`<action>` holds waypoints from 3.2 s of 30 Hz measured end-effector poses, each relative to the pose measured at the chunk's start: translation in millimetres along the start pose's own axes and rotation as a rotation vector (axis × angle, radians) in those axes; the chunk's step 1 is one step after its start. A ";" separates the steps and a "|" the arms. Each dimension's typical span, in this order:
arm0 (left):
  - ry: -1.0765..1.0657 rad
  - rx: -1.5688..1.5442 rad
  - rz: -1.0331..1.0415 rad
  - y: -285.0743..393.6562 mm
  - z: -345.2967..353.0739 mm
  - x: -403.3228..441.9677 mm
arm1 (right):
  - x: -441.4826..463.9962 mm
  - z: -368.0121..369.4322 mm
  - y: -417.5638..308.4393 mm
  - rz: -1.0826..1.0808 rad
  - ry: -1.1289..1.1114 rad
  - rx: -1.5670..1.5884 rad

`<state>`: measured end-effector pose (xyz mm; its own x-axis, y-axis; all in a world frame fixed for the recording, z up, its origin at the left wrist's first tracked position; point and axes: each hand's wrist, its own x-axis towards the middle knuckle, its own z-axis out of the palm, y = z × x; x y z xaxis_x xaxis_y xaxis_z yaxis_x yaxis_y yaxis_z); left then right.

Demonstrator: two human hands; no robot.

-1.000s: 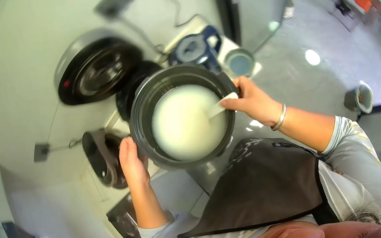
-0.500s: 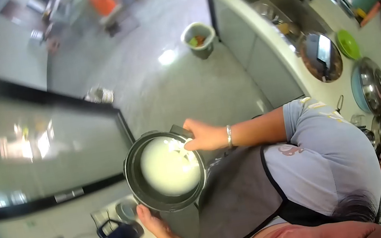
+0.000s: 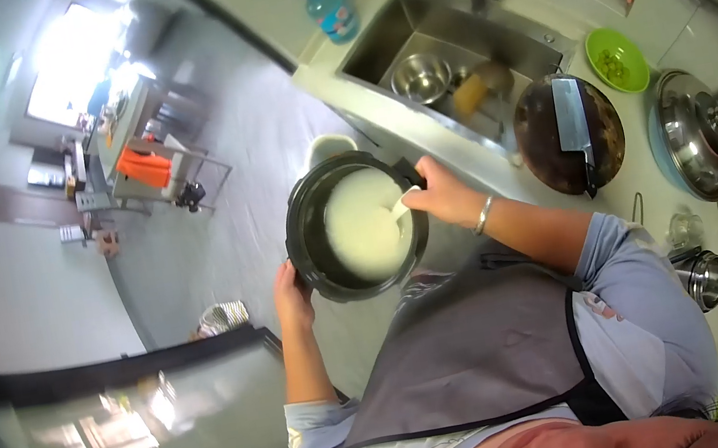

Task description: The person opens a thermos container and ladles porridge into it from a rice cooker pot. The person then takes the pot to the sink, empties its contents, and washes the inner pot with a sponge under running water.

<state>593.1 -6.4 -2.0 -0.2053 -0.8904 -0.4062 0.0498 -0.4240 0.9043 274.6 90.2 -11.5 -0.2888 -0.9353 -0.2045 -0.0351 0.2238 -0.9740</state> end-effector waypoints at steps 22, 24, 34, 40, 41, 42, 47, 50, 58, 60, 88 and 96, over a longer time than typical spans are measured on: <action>-0.318 0.226 -0.177 103.4 88.5 437.0 | 312.4 -6.3 12.5 0.203 0.354 0.190; -0.329 0.223 -0.186 102.8 92.2 450.3 | 322.3 -7.9 15.1 0.221 0.372 0.197; -0.302 0.302 -0.204 105.5 115.9 467.1 | 329.3 -21.2 24.4 0.249 0.368 0.244; -0.353 0.488 -0.102 108.1 117.4 464.4 | 324.3 -40.5 12.7 0.259 0.206 0.289; -0.370 0.551 -0.062 108.6 118.2 463.2 | 322.3 -45.1 10.0 0.266 0.165 0.368; -0.345 0.470 -0.120 108.9 118.5 463.4 | 322.2 -52.4 15.5 0.322 0.188 0.433; -0.281 0.265 -0.224 110.1 123.1 462.9 | 328.8 -125.0 139.8 0.744 0.471 0.361; -0.334 0.288 -0.246 110.7 111.3 469.4 | 329.8 -145.1 229.1 0.993 0.419 0.398; -0.289 0.279 -0.222 111.0 118.2 465.9 | 377.1 -124.5 272.7 0.862 0.565 0.742; -0.280 0.257 -0.226 109.3 117.8 466.0 | 383.2 -131.5 243.3 0.742 0.657 0.629; -0.323 0.270 -0.249 111.3 112.6 469.4 | 367.2 -126.6 240.2 -0.111 0.625 -0.057; -0.310 0.266 -0.256 110.7 113.6 469.4 | 368.1 -135.9 284.8 0.597 0.458 0.802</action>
<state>391.2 -452.5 -77.6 -0.4618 -0.6548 -0.5983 -0.2838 -0.5300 0.7991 28.2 -153.1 -350.9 -0.3854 -0.5085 -0.7700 0.8126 0.2082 -0.5443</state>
